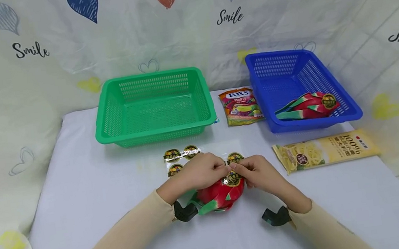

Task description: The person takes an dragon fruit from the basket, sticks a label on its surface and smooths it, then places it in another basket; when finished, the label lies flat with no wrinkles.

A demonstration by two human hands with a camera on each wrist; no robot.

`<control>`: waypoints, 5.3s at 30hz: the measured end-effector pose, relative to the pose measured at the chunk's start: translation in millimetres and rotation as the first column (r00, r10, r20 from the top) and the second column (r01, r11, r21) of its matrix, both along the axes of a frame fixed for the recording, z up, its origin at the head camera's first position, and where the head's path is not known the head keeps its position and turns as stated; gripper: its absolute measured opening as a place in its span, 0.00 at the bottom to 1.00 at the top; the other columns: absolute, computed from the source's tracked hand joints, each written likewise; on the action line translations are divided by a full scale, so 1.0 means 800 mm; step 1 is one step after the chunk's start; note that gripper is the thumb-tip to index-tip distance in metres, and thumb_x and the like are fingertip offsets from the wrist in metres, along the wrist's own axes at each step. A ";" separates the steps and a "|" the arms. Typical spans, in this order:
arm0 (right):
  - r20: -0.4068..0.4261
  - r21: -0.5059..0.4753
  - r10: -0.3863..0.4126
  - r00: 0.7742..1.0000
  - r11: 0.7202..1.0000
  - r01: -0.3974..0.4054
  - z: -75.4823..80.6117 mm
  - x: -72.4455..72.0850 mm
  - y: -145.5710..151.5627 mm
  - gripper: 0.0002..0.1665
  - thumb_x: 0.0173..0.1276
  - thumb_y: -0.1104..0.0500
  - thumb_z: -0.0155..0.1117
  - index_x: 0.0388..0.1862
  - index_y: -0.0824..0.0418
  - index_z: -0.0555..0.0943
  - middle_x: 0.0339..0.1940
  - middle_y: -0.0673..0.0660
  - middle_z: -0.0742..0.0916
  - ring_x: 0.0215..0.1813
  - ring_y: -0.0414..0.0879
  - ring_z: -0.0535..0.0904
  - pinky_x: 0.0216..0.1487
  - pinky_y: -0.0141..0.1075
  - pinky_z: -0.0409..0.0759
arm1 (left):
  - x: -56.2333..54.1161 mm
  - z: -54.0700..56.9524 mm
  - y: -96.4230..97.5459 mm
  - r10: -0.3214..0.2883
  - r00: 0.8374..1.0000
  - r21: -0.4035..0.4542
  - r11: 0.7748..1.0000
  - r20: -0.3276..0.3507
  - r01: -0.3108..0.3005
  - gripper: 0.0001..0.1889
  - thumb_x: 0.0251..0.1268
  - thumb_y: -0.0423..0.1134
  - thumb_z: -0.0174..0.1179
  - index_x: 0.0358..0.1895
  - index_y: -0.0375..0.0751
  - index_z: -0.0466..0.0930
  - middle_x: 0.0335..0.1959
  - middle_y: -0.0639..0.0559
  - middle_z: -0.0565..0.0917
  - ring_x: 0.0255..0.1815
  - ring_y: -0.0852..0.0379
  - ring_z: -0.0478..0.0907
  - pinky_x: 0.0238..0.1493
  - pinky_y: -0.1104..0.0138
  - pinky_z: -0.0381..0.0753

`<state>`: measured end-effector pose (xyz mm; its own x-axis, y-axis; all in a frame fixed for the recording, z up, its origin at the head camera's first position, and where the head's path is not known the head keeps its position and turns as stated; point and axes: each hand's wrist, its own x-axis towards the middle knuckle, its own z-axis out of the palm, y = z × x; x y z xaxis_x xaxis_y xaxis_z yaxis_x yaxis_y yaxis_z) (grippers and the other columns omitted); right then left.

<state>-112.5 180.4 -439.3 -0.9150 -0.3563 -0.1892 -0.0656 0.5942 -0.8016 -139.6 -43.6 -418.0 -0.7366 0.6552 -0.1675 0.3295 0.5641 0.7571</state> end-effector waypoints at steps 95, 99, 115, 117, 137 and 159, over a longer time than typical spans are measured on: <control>-0.505 0.367 0.304 0.808 0.923 -0.118 0.114 0.021 0.132 0.49 0.35 0.54 0.93 0.62 0.55 0.83 0.62 0.51 0.82 0.62 0.48 0.78 0.51 0.40 0.89 | -0.192 0.004 0.191 0.020 0.702 0.324 0.878 0.712 -0.353 0.03 0.79 0.35 0.57 0.46 0.39 0.75 0.33 0.48 0.85 0.33 0.58 0.85 0.72 0.53 0.78; -0.545 0.391 0.291 0.786 0.918 -0.069 0.133 0.000 0.164 0.48 0.35 0.56 0.93 0.61 0.53 0.83 0.61 0.51 0.83 0.63 0.47 0.77 0.50 0.34 0.88 | -0.190 0.003 0.191 0.008 0.709 0.319 0.889 0.706 -0.327 0.04 0.80 0.36 0.56 0.45 0.40 0.74 0.32 0.49 0.84 0.31 0.60 0.83 0.54 0.62 0.87; -0.436 0.446 0.180 0.882 0.894 0.039 0.197 -0.117 0.238 0.47 0.48 0.60 0.89 0.69 0.58 0.79 0.68 0.61 0.80 0.62 0.56 0.77 0.47 0.11 0.67 | -0.188 0.006 0.189 -0.019 0.681 0.361 0.859 0.732 -0.364 0.02 0.80 0.31 0.54 0.47 0.38 0.70 0.36 0.45 0.84 0.34 0.56 0.86 0.52 0.61 0.89; -0.413 0.468 0.169 0.895 0.882 0.049 0.199 -0.134 0.241 0.47 0.50 0.59 0.88 0.70 0.58 0.78 0.69 0.63 0.78 0.62 0.62 0.77 0.47 0.14 0.70 | -0.186 0.007 0.189 -0.018 0.668 0.352 0.861 0.744 -0.368 0.04 0.80 0.33 0.55 0.49 0.38 0.71 0.35 0.45 0.85 0.33 0.56 0.87 0.40 0.68 0.89; -0.252 0.640 0.149 0.956 0.767 0.050 0.148 -0.298 0.262 0.47 0.60 0.56 0.80 0.75 0.69 0.70 0.66 0.74 0.79 0.61 0.66 0.76 0.61 0.64 0.79 | -0.181 0.011 0.188 0.005 0.645 0.338 0.849 0.764 -0.407 0.03 0.79 0.33 0.57 0.42 0.39 0.74 0.30 0.43 0.87 0.27 0.56 0.87 0.36 0.67 0.90; -0.084 0.707 0.065 0.994 0.707 0.013 0.101 -0.328 0.242 0.52 0.59 0.56 0.77 0.79 0.68 0.64 0.74 0.76 0.72 0.71 0.74 0.67 0.69 0.71 0.68 | -0.180 0.009 0.194 0.153 0.772 0.312 0.853 0.617 -0.419 0.07 0.75 0.35 0.62 0.47 0.35 0.77 0.29 0.45 0.87 0.27 0.54 0.87 0.55 0.51 0.87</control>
<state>-374.8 373.8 -358.5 -0.9345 -0.1783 -0.3080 -0.1417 0.9803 -0.1377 -283.7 112.0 -410.8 -0.7627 0.5295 -0.3713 -0.3444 0.1532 0.9262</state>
